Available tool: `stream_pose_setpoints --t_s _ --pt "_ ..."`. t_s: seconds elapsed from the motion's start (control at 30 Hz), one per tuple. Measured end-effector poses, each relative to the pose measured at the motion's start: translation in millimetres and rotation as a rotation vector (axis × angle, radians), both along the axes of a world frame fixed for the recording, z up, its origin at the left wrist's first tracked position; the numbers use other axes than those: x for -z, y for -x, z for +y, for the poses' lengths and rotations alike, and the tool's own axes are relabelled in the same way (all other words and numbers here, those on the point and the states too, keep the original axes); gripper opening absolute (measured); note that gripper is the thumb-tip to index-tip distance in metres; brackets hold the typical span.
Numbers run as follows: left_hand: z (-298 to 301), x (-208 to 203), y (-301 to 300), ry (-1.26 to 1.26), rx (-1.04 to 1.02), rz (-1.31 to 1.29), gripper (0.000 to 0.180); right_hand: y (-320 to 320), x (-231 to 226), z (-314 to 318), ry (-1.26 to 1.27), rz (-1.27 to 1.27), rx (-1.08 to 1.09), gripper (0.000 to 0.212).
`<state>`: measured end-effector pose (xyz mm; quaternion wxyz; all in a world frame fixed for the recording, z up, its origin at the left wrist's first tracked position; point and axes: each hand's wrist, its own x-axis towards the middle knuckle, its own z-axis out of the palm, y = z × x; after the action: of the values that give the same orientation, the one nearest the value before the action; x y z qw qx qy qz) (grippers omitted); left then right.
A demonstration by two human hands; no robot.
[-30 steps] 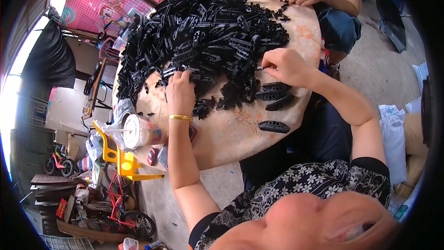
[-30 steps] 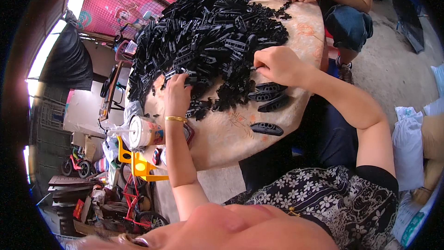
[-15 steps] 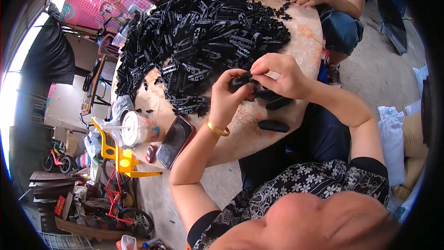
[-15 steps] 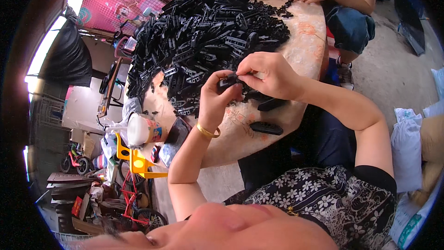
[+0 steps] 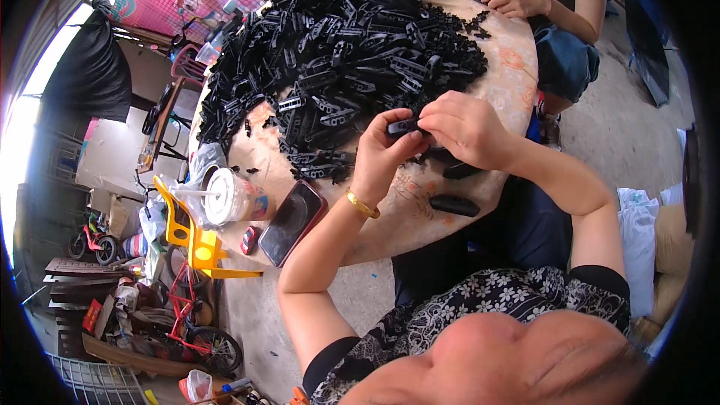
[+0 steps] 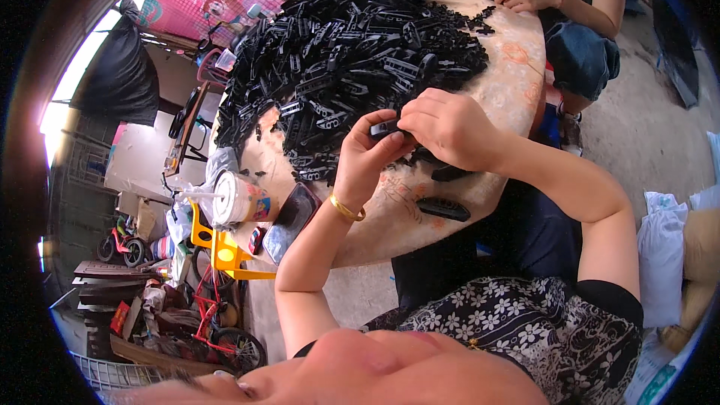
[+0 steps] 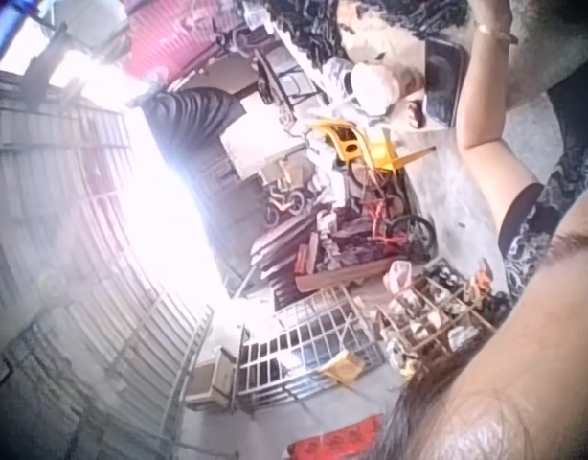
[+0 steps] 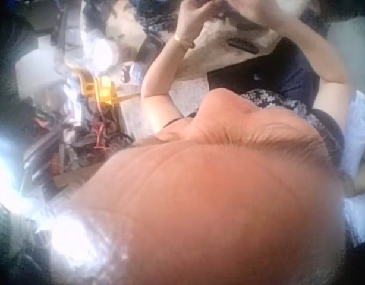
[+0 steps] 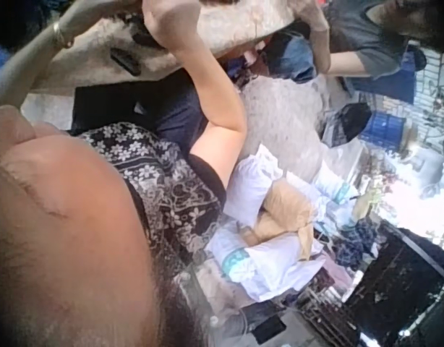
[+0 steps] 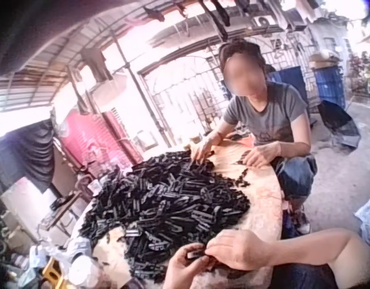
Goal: Assemble small black plastic components by hand at a table.
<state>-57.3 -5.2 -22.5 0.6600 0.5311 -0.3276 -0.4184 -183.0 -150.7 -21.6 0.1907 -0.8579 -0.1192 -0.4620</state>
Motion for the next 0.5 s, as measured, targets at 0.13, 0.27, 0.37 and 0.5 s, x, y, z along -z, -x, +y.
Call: stream_pose_setpoints --t_s 0.13,0.27,0.37,0.5 --pt "6 -3 -3 0.001 -0.021 0.066 0.037 1 -5 4 0.208 -0.010 0.044 0.019" --pt "5 -8 -5 -0.038 0.009 0.012 0.032 1 -6 7 0.015 0.053 -0.002 0.020" --pt "6 -11 -2 0.000 -0.025 -0.295 0.031 4 -7 10 -0.796 0.388 -0.154 0.034" --pt "10 -19 9 -0.151 -0.098 -0.672 0.029 2 -1 -5 -0.955 0.627 -0.333 0.031"
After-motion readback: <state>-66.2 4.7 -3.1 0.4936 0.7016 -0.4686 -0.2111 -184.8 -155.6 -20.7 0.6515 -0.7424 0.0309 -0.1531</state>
